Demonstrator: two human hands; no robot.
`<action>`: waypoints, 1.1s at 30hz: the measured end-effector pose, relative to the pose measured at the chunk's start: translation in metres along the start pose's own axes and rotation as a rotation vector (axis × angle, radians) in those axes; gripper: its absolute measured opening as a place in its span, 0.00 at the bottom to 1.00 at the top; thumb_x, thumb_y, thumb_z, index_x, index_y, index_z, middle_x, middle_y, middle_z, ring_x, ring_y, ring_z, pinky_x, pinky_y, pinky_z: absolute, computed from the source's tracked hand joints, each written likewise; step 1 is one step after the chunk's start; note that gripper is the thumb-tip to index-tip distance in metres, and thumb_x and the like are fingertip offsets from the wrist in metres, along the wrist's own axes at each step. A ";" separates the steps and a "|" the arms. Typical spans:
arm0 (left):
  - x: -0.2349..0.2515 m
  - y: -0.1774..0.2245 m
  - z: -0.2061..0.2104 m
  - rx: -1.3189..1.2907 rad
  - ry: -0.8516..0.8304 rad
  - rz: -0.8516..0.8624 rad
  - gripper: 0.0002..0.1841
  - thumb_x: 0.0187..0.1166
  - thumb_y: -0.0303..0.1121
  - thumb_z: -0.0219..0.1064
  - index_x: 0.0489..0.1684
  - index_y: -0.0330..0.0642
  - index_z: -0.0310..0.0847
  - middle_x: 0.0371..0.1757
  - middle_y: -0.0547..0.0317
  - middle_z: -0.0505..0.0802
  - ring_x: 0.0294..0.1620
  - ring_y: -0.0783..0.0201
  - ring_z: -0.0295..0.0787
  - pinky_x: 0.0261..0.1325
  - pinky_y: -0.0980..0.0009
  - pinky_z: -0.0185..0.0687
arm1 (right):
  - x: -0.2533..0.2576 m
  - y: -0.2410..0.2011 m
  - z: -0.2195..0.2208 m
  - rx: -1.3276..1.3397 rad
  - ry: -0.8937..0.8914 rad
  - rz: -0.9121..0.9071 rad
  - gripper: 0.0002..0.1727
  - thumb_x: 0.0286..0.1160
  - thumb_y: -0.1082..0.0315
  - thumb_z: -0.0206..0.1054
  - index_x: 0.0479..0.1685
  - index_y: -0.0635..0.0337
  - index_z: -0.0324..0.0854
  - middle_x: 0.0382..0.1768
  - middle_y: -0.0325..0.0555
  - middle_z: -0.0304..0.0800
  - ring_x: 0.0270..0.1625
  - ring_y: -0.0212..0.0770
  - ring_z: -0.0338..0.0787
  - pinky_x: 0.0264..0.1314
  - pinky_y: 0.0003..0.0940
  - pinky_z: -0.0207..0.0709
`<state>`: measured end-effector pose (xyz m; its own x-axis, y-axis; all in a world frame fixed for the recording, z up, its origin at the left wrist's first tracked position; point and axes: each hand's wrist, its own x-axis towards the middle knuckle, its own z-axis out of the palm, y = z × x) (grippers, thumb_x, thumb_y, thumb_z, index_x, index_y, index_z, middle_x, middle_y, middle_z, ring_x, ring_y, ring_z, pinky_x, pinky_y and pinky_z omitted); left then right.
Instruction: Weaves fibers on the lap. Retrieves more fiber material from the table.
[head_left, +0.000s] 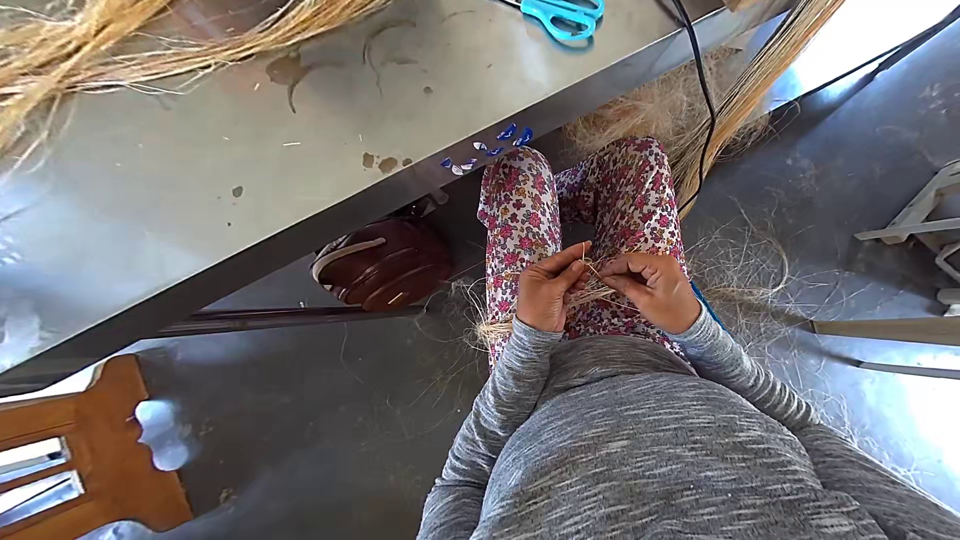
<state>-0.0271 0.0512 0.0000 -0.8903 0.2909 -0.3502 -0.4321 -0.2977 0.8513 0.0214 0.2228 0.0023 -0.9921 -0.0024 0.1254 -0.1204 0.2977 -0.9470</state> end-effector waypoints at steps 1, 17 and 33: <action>-0.001 0.000 -0.001 0.019 -0.016 0.013 0.16 0.80 0.14 0.60 0.57 0.36 0.89 0.37 0.66 0.95 0.30 0.79 0.89 0.39 0.81 0.88 | -0.001 -0.001 -0.002 0.005 0.001 -0.014 0.05 0.72 0.79 0.70 0.42 0.70 0.90 0.36 0.45 0.93 0.33 0.22 0.87 0.39 0.16 0.82; -0.003 -0.003 -0.001 0.177 -0.086 0.268 0.17 0.70 0.11 0.64 0.53 0.32 0.90 0.40 0.62 0.95 0.33 0.74 0.90 0.40 0.76 0.91 | -0.016 -0.017 -0.008 0.052 -0.042 -0.127 0.05 0.68 0.79 0.69 0.36 0.70 0.90 0.33 0.42 0.92 0.30 0.19 0.84 0.35 0.14 0.81; 0.000 0.001 0.008 -0.052 0.001 0.174 0.16 0.77 0.14 0.57 0.52 0.35 0.90 0.35 0.63 0.96 0.31 0.75 0.91 0.38 0.79 0.88 | -0.016 -0.006 0.010 0.020 -0.082 -0.224 0.05 0.68 0.78 0.69 0.34 0.71 0.91 0.31 0.46 0.92 0.31 0.22 0.85 0.39 0.15 0.80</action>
<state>-0.0260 0.0585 0.0042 -0.9524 0.2303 -0.1998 -0.2784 -0.3897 0.8778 0.0380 0.2114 0.0032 -0.9400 -0.1440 0.3092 -0.3375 0.2623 -0.9041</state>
